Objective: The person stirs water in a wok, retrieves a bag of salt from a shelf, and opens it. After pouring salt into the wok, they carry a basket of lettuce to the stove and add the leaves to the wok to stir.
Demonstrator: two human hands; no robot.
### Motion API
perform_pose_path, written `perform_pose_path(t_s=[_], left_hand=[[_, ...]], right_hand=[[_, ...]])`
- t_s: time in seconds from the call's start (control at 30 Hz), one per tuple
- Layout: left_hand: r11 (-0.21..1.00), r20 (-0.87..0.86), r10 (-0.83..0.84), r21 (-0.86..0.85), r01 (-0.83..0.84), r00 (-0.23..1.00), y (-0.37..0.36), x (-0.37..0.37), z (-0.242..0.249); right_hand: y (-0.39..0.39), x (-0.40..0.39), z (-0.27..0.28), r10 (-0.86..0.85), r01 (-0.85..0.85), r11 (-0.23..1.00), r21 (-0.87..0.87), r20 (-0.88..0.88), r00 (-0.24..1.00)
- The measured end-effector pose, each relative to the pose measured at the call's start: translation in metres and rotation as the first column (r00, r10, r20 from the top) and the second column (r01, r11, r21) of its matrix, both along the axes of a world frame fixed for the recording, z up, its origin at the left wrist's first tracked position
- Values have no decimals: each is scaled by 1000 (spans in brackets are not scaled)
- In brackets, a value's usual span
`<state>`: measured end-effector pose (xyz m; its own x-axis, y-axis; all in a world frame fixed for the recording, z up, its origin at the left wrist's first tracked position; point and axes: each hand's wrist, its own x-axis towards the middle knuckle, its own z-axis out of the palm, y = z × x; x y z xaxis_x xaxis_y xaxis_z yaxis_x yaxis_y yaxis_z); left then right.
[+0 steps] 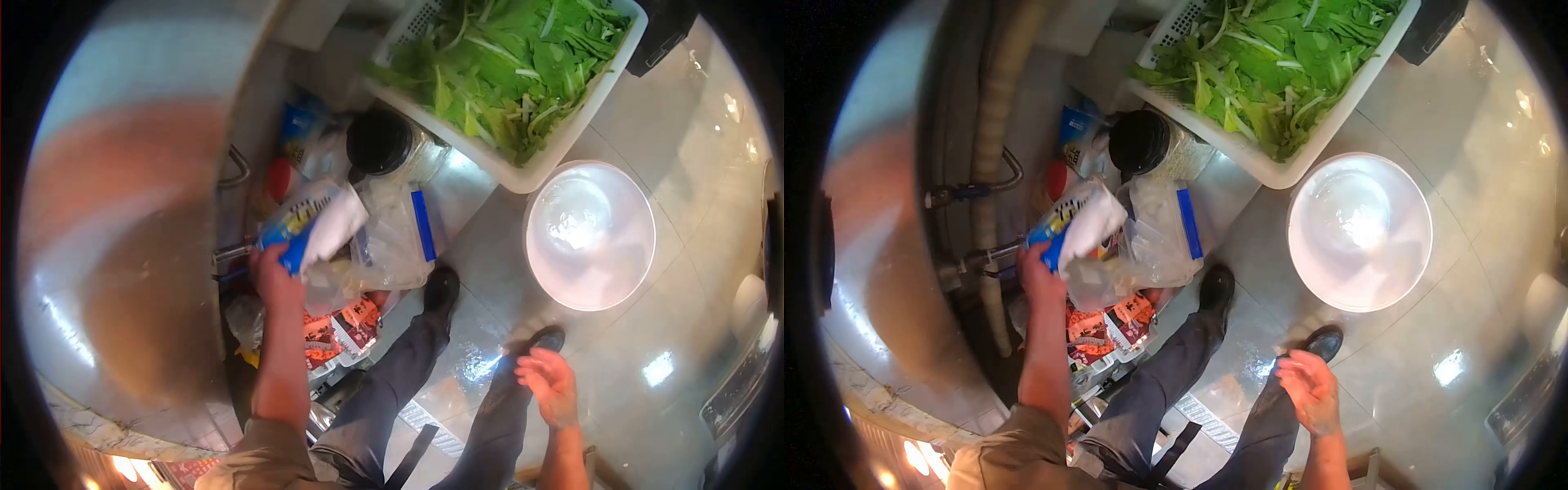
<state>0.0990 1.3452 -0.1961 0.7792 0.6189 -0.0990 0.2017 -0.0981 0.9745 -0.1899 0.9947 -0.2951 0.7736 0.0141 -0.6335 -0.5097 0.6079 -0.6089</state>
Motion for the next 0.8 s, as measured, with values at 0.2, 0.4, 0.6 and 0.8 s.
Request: perform_pose_path(t_s=[0.2,0.4,0.6,0.8], left_hand=[[979,-178,-201,-11,202,963,-48,-60,66],[914,-342,-375,-292,282,862,-102,-157,111],[794,-637,-547,-600,96,543,-135,-197,133],[729,-673,-685,-630,268,280,-188,-226,192]], right_hand=[[41,17,9,52,-65,992,106,122,991],[33,54,117,329,2,777,-629,410,851],[2,8,180,477,-186,765,-617,348,807],[-27,-67,251,489,-54,679,-732,396,778]])
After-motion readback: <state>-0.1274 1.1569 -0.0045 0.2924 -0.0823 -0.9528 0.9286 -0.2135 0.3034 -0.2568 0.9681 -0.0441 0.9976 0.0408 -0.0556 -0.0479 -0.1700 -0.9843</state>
